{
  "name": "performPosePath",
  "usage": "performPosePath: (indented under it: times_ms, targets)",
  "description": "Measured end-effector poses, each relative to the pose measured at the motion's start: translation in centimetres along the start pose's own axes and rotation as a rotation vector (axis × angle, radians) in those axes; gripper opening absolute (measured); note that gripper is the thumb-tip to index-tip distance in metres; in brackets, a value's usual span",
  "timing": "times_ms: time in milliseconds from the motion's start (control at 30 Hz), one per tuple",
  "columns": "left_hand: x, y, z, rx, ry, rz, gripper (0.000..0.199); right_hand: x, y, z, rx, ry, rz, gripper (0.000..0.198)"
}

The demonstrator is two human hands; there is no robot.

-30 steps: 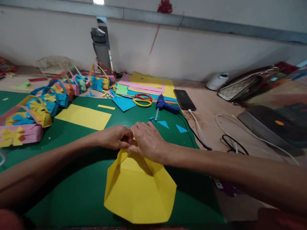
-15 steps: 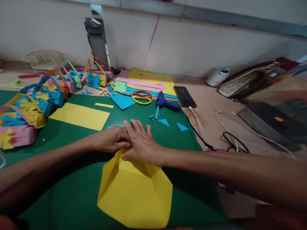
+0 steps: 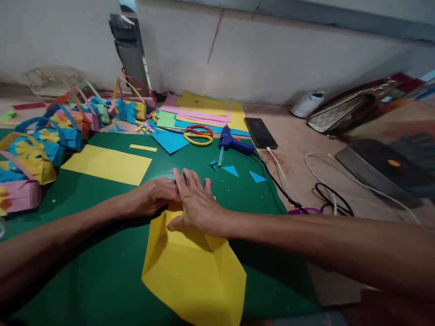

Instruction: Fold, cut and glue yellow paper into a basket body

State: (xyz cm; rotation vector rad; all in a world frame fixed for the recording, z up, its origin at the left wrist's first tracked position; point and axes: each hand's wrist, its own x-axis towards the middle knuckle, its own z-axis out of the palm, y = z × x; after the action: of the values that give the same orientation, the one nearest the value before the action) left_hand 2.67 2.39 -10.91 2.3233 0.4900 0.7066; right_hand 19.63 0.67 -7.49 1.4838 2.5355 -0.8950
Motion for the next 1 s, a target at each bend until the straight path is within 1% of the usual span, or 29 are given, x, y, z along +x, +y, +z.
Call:
performPosePath:
  times_ms: [67, 267, 633, 800, 1000]
  targets:
    - [-0.1, -0.3, -0.2, 0.035, -0.008, 0.003, 0.026, 0.0, 0.1, 0.1, 0.006, -0.003, 0.004, 0.128]
    - [0.0, -0.7, -0.2, 0.0, 0.014, -0.005, 0.022, 0.3, -0.2, 0.4, 0.011, 0.006, -0.005, 0.129]
    - [0.0, -0.6, -0.2, -0.017, 0.003, -0.038, 0.026, 0.3, -0.5, 0.7, -0.01, 0.026, -0.003, 0.132]
    - [-0.2, -0.7, -0.1, -0.018, -0.014, -0.058, 0.025, 0.3, -0.4, 0.2, -0.007, -0.003, -0.006, 0.129]
    - [-0.2, -0.5, -0.3, -0.006, -0.046, -0.08, 0.025, 0.3, 0.3, -0.6, -0.004, 0.0, 0.01, 0.126]
